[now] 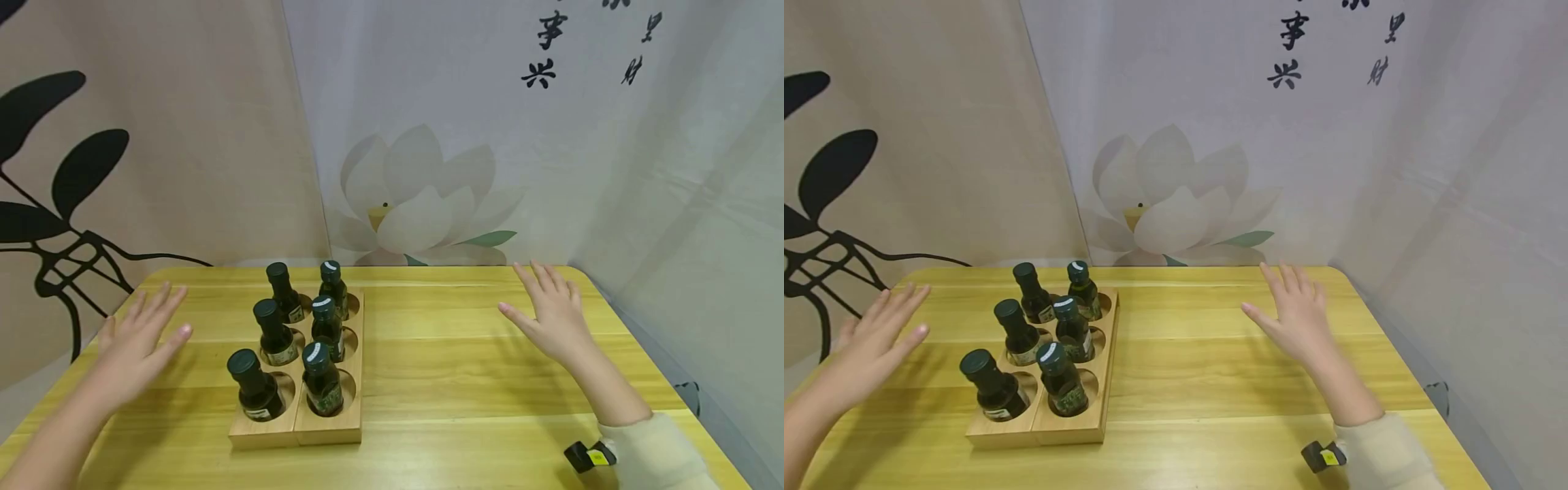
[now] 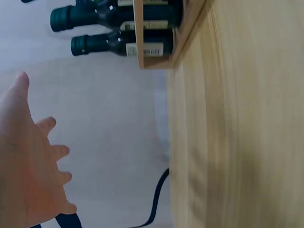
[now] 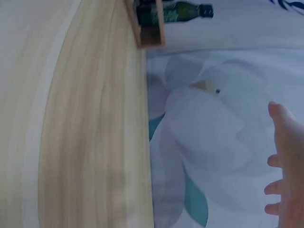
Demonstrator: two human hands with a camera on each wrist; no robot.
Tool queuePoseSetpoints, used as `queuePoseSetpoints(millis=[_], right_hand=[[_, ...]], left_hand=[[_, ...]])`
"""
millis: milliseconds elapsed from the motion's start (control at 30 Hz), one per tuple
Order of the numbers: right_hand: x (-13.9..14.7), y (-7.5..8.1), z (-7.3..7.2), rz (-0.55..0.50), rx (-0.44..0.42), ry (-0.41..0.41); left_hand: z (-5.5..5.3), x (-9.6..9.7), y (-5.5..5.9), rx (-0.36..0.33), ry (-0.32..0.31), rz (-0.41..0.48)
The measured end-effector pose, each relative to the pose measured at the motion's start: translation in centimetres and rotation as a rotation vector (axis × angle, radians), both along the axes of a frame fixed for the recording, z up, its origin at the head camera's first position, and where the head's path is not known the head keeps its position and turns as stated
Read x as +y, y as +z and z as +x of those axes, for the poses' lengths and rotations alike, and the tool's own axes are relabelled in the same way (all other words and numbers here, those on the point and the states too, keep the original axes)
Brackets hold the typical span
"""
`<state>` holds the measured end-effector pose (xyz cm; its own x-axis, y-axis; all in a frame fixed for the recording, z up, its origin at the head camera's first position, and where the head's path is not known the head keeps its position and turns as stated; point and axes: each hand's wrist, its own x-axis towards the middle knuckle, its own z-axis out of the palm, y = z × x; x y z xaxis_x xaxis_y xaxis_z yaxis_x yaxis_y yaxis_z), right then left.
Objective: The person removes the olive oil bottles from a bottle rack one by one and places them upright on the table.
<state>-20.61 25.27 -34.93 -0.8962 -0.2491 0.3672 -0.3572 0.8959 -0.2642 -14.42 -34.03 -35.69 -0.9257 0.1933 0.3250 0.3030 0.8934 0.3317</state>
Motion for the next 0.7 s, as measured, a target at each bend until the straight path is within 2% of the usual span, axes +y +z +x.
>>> queuePoseSetpoints(millis=[133, 233, 367, 467, 600, 700], right_hand=[[-1.4, 0.1, 0.6, -0.064, 0.062, 0.055], [-2.5, 0.1, 1.2, -0.104, 0.088, 0.099], [-4.0, 0.1, 1.9, -0.162, 0.100, 0.158], [-5.2, 0.3, 2.5, -0.215, 0.095, 0.201], [-6.7, 0.6, 3.2, -0.290, 0.077, 0.260], [-7.9, 0.8, 3.8, -0.344, 0.062, 0.302]], left_hand=[[0.6, 0.9, -0.4, 0.030, -0.048, 0.099], [1.2, 1.7, -0.7, 0.030, -0.096, 0.208], [1.8, 2.6, -1.1, -0.014, -0.154, 0.376], [2.3, 3.0, -1.6, -0.070, -0.172, 0.473], [2.8, 3.5, -2.5, -0.124, -0.209, 0.559], [3.0, 3.8, -3.2, -0.138, -0.242, 0.589]])
